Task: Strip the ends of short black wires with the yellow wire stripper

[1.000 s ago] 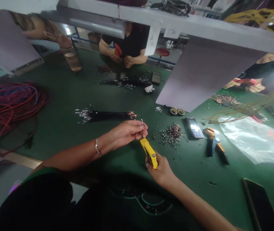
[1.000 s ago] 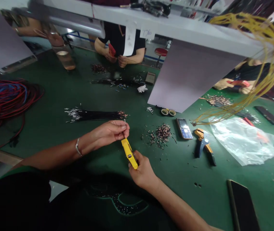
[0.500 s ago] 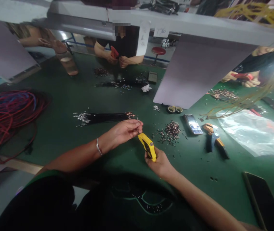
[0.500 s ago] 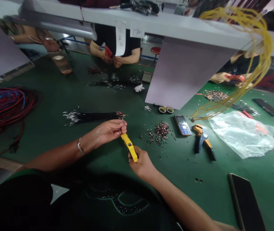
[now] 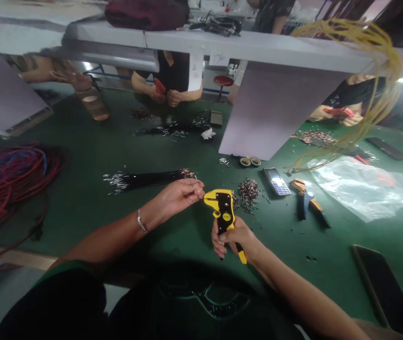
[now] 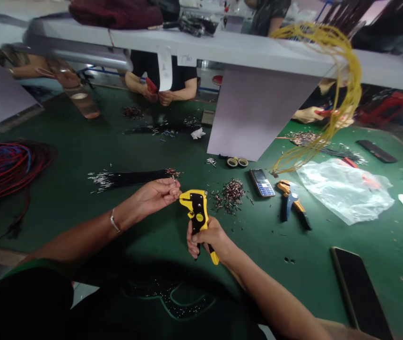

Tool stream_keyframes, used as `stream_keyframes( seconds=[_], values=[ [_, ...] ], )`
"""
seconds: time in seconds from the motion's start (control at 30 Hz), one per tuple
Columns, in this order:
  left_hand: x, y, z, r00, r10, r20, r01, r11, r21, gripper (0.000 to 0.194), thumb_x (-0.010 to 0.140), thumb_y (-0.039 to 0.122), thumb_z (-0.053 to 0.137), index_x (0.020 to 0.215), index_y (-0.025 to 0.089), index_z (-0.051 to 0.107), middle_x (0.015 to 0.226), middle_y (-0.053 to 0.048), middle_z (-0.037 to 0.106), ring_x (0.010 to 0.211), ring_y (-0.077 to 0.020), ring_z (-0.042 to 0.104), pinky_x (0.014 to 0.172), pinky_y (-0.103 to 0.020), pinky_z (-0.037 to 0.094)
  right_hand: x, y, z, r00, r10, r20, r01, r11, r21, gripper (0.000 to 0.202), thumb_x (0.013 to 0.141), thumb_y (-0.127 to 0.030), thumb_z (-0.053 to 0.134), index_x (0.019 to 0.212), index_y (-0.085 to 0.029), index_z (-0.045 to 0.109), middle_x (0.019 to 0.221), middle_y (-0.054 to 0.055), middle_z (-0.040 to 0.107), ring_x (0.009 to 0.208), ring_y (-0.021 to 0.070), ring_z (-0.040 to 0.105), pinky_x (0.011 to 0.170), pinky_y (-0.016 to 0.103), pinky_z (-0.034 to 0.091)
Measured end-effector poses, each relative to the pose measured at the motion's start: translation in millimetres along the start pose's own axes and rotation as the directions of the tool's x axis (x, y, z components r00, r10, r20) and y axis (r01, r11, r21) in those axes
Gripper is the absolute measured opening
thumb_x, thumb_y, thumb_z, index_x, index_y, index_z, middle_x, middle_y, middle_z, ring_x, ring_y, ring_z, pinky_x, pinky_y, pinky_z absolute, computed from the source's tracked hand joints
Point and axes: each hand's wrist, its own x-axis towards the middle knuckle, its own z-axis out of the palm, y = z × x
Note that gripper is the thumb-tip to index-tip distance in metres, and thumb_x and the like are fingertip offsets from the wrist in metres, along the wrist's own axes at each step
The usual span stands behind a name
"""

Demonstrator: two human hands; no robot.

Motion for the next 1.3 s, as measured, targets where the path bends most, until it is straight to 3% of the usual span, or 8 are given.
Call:
stream_keyframes(
  seconds=[0.17,0.33,0.47,0.53,0.63,0.83,1.03,1.3],
  values=[
    [-3.3,2.1,3.5,1.000,-0.014,0.009,0.014,1.000,-0.007,0.018,0.061,-0.009,0.059,0.069,0.005,0.067,0.061,-0.005,0.056,0.053,-0.0068,0.052,0.051,-0.016,0.042,-5.2,-5.8,4.7,0.996,0.023,0.082,-0.028,0.998,0.054,0.012,0.063,-0.007,0.062,0.073,-0.013,0.059,0.056,-0.001,0.057,0.041,0.0110,0.050,0.041,0.027,0.046],
    [-7.3,4.2,5.6,1.000,0.000,0.031,-0.001,1.000,0.009,0.012,0.066,-0.005,0.059,0.067,0.005,0.065,0.058,-0.004,0.053,0.053,-0.0077,0.050,0.050,-0.017,0.042,-3.8,0.2,3.4,0.998,0.010,0.062,-0.013,0.999,0.037,0.013,0.062,-0.008,0.060,0.074,-0.013,0.059,0.055,-0.001,0.056,0.041,0.0118,0.050,0.040,0.028,0.045],
    [-9.0,9.3,0.0,1.000,-0.013,-0.001,0.013,0.998,0.061,0.010,0.069,-0.002,0.059,0.067,0.007,0.063,0.053,-0.003,0.049,0.051,-0.0089,0.048,0.044,-0.016,0.037,-4.3,-13.6,-7.6,0.995,-0.087,-0.059,0.087,0.996,0.000,0.013,0.059,-0.008,0.057,0.071,-0.014,0.059,0.053,-0.001,0.055,0.040,0.0127,0.048,0.039,0.029,0.043],
    [-8.0,12.8,-2.7,0.998,0.012,-0.060,-0.009,0.998,0.061,0.012,0.067,-0.004,0.059,0.067,0.007,0.062,0.053,-0.002,0.048,0.051,-0.0088,0.048,0.041,-0.015,0.034,-7.8,-29.4,-15.8,0.961,-0.205,-0.188,0.209,0.978,0.001,0.013,0.061,-0.010,0.055,0.071,-0.016,0.058,0.057,-0.001,0.055,0.045,0.0129,0.048,0.043,0.029,0.044],
    [-4.6,15.9,-2.3,0.990,0.055,-0.132,-0.053,0.998,0.017,0.016,0.065,-0.008,0.059,0.067,0.008,0.061,0.058,-0.003,0.051,0.052,-0.0079,0.050,0.042,-0.015,0.035,-11.9,-45.5,-24.7,0.934,-0.284,-0.216,0.274,0.959,-0.074,0.015,0.062,-0.009,0.055,0.074,-0.017,0.058,0.059,-0.001,0.054,0.047,0.0136,0.048,0.047,0.031,0.044],
    [-5.8,15.8,4.0,0.986,0.107,-0.130,-0.106,0.994,0.013,0.014,0.066,-0.007,0.062,0.071,0.006,0.063,0.065,-0.005,0.057,0.057,-0.0085,0.055,0.046,-0.016,0.038,-6.5,-25.0,-16.9,0.994,-0.101,-0.039,0.097,0.992,-0.078,0.021,0.056,-0.008,0.058,0.076,-0.015,0.059,0.061,0.000,0.059,0.051,0.0165,0.054,0.052,0.036,0.047],
    [-11.9,19.9,1.9,0.987,0.129,-0.092,-0.127,0.992,0.023,0.011,0.068,-0.004,0.064,0.074,0.004,0.065,0.064,-0.005,0.057,0.061,-0.0093,0.056,0.047,-0.015,0.038,-4.6,-2.6,-4.6,0.990,0.094,0.101,-0.089,0.995,-0.045,0.021,0.054,-0.008,0.057,0.075,-0.012,0.061,0.060,0.002,0.061,0.051,0.0160,0.057,0.052,0.034,0.050],
    [-9.9,19.3,-7.4,0.972,0.177,-0.153,-0.168,0.983,0.071,0.006,0.074,0.004,0.067,0.079,0.006,0.069,0.074,-0.008,0.067,0.069,-0.0126,0.064,0.060,-0.019,0.047,-0.1,16.0,-14.6,0.985,0.173,0.024,-0.172,0.983,-0.057,0.030,0.056,-0.011,0.053,0.085,-0.011,0.062,0.067,0.005,0.066,0.053,0.0187,0.062,0.053,0.035,0.054]
  ],
)
